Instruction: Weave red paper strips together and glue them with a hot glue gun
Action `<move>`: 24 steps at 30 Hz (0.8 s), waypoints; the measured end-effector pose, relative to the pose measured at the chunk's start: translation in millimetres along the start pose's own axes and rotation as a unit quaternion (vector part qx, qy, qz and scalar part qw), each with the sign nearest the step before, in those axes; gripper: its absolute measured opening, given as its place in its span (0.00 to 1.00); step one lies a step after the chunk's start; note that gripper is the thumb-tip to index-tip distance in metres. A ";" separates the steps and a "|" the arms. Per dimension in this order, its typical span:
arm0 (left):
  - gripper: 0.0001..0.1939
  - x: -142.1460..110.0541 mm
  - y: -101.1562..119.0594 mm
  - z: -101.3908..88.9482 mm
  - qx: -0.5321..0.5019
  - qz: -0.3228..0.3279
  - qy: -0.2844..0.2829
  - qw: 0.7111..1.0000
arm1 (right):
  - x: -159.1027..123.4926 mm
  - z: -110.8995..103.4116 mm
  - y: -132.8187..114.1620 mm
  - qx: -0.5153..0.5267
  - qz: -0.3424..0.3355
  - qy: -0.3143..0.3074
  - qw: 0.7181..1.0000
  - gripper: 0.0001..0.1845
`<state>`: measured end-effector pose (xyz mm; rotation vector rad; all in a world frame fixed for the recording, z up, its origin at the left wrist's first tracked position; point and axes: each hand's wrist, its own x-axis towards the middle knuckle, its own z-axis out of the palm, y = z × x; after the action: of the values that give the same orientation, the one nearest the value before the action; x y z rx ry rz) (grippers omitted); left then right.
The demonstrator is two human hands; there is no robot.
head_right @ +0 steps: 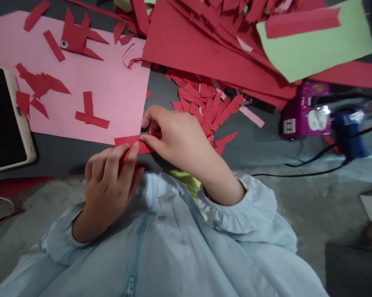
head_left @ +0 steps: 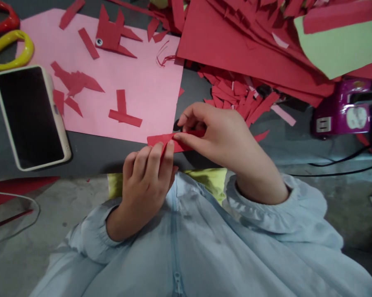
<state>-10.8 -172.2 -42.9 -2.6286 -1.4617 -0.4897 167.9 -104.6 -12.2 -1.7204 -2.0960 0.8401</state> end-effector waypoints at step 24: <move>0.24 2.6 -1.4 -2.9 0.001 0.004 -0.016 1.000 | 1.9 2.9 0.4 -0.018 0.006 0.020 1.000 0.03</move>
<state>-11.5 -170.0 -39.4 -2.6505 -1.4602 -0.4479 166.1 -103.4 -15.0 -1.7561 -2.0896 0.7699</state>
